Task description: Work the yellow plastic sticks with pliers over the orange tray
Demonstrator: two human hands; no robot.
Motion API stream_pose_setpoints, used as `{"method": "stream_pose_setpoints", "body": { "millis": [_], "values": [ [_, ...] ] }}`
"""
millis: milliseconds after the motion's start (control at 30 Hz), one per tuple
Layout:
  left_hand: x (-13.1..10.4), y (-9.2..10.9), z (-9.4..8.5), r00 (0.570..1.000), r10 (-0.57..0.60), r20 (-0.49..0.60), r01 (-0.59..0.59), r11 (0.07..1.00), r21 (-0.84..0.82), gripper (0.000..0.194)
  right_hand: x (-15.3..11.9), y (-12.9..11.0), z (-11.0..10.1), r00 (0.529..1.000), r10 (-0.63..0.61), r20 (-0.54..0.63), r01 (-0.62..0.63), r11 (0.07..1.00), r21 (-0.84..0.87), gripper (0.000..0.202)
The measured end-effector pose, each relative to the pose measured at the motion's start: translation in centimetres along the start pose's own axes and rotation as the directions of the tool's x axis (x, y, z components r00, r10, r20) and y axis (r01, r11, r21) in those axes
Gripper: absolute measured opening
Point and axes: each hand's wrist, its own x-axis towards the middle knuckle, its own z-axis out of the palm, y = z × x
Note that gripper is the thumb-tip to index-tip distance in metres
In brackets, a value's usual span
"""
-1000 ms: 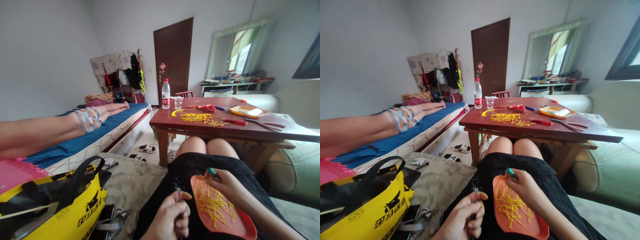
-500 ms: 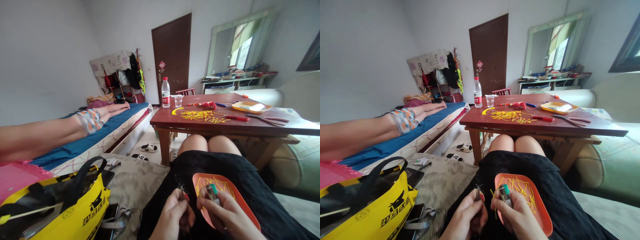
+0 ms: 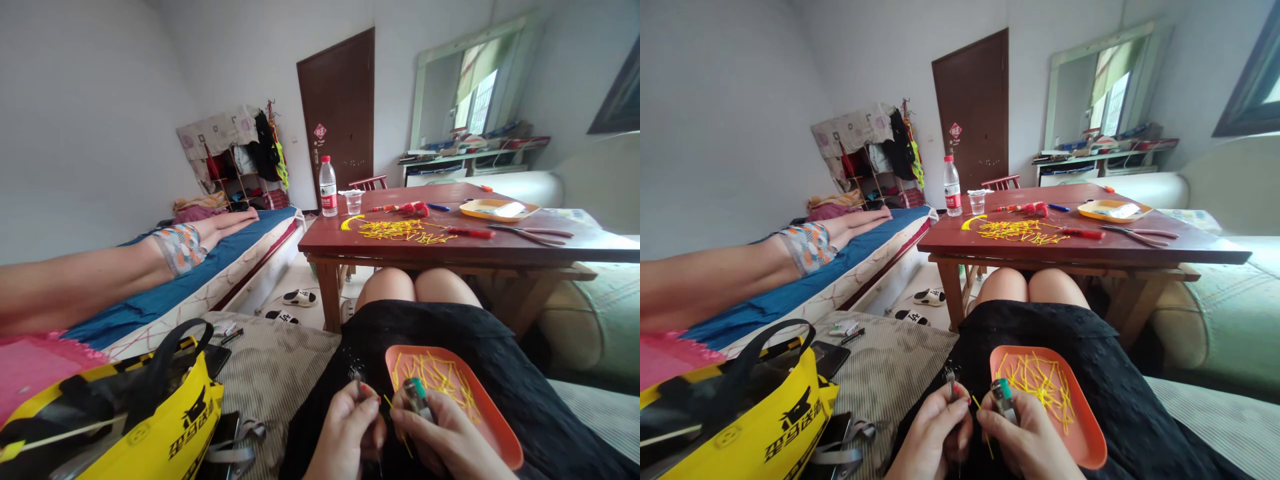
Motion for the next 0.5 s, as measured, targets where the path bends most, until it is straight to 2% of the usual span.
{"method": "stream_pose_setpoints", "body": {
  "millis": [167, 300, 500],
  "values": [
    [0.1, 0.0, 0.0, 0.999, 0.044, -0.008, -0.044, 0.998, 0.037, 0.037, -0.1, -0.3, 0.0, 0.999, -0.006, -0.039, 0.006, 1.000, 0.008, 0.048],
    [-0.2, 0.4, 0.3, 0.989, 0.144, -0.024, -0.138, 0.974, 0.181, 0.038, 0.0, -0.6, 0.0, 0.999, 0.000, -0.054, 0.000, 1.000, -0.005, 0.052],
    [-0.7, 0.7, 0.9, 0.949, 0.300, -0.092, -0.249, 0.898, 0.364, 0.038, 0.2, -1.2, 0.4, 0.995, -0.013, -0.094, 0.009, 0.999, -0.037, 0.056]
  ]
}}
